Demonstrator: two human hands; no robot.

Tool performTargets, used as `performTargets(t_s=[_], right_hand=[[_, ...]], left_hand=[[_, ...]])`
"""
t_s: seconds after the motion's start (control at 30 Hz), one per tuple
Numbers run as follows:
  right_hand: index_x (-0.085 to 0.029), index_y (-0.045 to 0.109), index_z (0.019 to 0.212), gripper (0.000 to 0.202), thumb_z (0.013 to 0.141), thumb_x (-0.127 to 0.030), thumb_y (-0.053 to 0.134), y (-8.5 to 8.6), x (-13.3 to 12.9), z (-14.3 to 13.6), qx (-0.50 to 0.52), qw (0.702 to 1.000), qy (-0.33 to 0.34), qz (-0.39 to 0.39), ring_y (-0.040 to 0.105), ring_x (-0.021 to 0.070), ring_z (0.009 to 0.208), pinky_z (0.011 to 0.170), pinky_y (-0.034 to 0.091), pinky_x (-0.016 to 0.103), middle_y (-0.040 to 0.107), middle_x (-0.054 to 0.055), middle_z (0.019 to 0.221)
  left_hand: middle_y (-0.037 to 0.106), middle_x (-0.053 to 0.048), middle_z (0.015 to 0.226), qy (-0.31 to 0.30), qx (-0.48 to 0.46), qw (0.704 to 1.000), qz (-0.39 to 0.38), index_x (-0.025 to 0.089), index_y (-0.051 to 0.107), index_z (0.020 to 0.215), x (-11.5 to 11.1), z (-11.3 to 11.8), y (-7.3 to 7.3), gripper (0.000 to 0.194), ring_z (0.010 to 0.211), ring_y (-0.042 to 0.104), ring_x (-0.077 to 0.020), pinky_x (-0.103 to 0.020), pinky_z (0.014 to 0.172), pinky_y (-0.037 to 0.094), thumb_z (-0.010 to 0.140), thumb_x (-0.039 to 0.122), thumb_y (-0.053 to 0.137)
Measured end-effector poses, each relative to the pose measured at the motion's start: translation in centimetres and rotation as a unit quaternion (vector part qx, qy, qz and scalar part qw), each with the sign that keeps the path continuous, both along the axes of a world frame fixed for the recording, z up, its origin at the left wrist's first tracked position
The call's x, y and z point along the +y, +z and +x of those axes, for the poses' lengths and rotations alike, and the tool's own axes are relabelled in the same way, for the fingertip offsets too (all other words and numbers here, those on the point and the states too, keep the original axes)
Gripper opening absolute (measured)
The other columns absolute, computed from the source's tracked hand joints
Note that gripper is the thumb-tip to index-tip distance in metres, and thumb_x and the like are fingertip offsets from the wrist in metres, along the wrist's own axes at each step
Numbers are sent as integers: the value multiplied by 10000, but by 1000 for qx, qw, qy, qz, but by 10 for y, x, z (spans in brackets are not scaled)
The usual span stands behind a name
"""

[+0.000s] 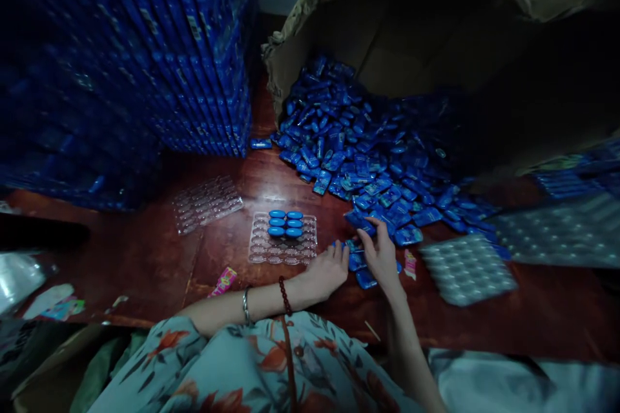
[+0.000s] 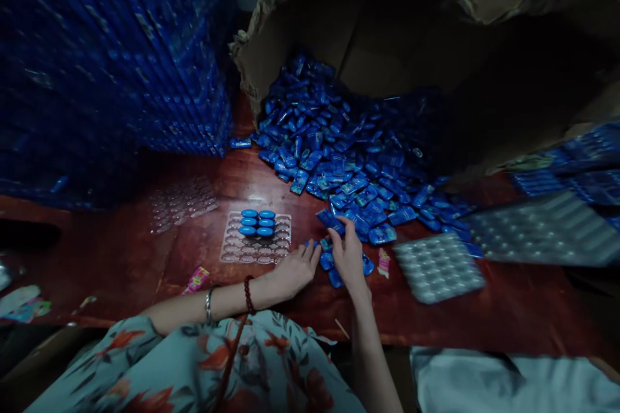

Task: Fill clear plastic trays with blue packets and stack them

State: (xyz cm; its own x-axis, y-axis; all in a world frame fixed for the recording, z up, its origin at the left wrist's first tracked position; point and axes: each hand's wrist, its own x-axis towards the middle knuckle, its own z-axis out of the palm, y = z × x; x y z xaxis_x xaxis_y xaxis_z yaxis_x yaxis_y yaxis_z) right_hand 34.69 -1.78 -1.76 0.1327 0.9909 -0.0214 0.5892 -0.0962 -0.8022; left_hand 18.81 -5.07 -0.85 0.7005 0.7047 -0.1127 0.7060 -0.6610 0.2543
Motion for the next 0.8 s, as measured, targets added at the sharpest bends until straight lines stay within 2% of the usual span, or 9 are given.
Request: performTargets(t_s=[0.1,0.17,0.27,0.37,0.43,0.5,0.67,0.8], right_hand=[[-210,461,1070,316,835,-415,515,7,-13,-10,85,996,22,-22,607,171,677,618,481,286,621,16,780],[-211,515,976,270,806,-414,571,11,-19,-22,81,994,64,-16,599,161,697,634,480,272,621,15,801],[-209,578,934,208,809,-374,596,10,-22,-47,47,991,124,18,584,149,683,633,477,266,628,15,812],[-217,582,1018,170,870,-272,520,3,-21,-71,35,979,181,89,602,170,849,770,489,303,636,42,938],[-219,557,1100,235,897,-190,442,0,-20,-81,0,966,229,117,586,175,945,842,479,321,617,61,1006],[-207,533,1159,319,892,-114,385,1,-20,-86,-77,950,279,119,575,180,965,844,483,323,600,79,1030],[-165,543,1153,383,833,-25,385,23,-17,-92,-289,884,358,86,557,206,932,816,484,328,595,97,1020],[-185,547,1107,339,840,-35,403,38,-15,-105,-363,849,379,60,548,194,925,809,463,308,593,72,1011]], left_hand=[[480,-182,1316,-38,-48,995,-81,67,324,1355,-5,-38,25,586,1181,499,-237,-307,905,458,779,-40,342],[523,-111,1257,-30,-105,984,-139,156,381,1309,-9,-69,38,546,1109,538,-183,-278,905,458,800,-38,334],[553,-66,1198,58,-218,960,-164,219,411,1255,-15,-113,43,392,1053,556,-148,-268,893,466,890,79,379],[603,-59,1089,188,-307,924,-132,196,440,1192,-20,-142,35,285,979,583,-151,-278,865,479,908,200,457],[621,-49,1000,251,-340,903,-79,184,481,1126,-21,-152,26,229,897,598,-147,-270,809,493,899,215,484],[618,-43,940,276,-354,894,-21,180,522,1061,-20,-154,17,172,852,595,-144,-263,772,496,893,204,495],[590,-79,979,227,-342,906,102,163,552,1058,-15,-148,-5,188,918,579,-149,-263,779,502,902,139,450],[579,-91,995,184,-319,920,133,166,572,1010,-8,-145,-12,187,918,572,-150,-262,761,510,904,114,428]])
